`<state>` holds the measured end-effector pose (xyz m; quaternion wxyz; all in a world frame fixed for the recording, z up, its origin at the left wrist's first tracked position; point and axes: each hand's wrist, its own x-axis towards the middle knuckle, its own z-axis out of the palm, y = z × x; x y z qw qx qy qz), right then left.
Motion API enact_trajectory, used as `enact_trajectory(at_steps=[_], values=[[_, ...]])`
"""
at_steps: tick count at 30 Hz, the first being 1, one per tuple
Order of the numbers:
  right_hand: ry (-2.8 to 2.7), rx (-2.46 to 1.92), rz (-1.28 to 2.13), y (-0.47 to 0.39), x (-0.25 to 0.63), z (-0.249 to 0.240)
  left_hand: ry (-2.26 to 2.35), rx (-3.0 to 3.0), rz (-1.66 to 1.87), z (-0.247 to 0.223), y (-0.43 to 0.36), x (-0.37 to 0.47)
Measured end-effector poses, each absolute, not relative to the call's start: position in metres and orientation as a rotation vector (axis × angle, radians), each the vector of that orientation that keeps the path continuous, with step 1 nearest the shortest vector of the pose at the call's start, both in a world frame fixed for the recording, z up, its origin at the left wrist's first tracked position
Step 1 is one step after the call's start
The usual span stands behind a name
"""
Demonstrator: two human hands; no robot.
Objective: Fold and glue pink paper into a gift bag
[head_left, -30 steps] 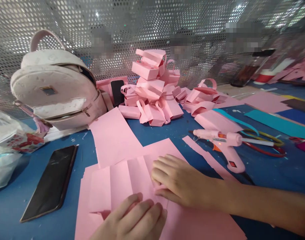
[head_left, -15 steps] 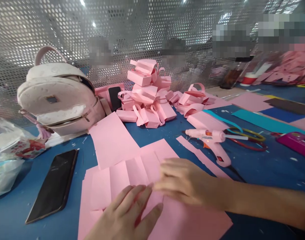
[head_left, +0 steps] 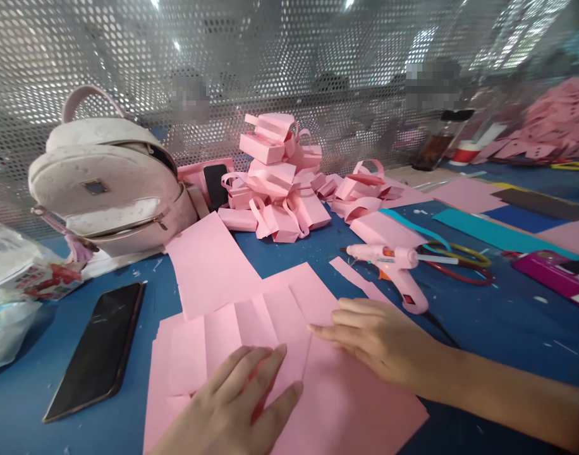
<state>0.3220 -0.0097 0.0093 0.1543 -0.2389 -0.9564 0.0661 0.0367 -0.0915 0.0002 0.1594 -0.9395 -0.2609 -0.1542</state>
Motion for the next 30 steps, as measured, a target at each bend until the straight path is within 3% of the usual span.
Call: enact_trajectory(at_steps=[6,11,16,23,30], values=[[-2.77,-0.539,0.047,-0.022,0.316,0.019,-0.842,-2.926,-0.556,-0.003,-0.09,0.032],[-2.901,-0.285,0.239,-0.029,0.304,0.025,-0.91,-2.923,-0.517,0.002,-0.093,0.032],[-2.923,-0.14,0.45,-0.037,0.292,0.022,-0.93,-2.937,-0.252,0.023,-0.096,0.034],[-2.859,-0.176,0.599,-0.034,0.295,0.024,-0.83,-2.905,-0.302,0.017,-0.093,0.032],[-2.768,-0.53,0.563,-0.016,0.286,0.025,-0.759,-2.698,-0.571,-0.013,-0.095,0.035]])
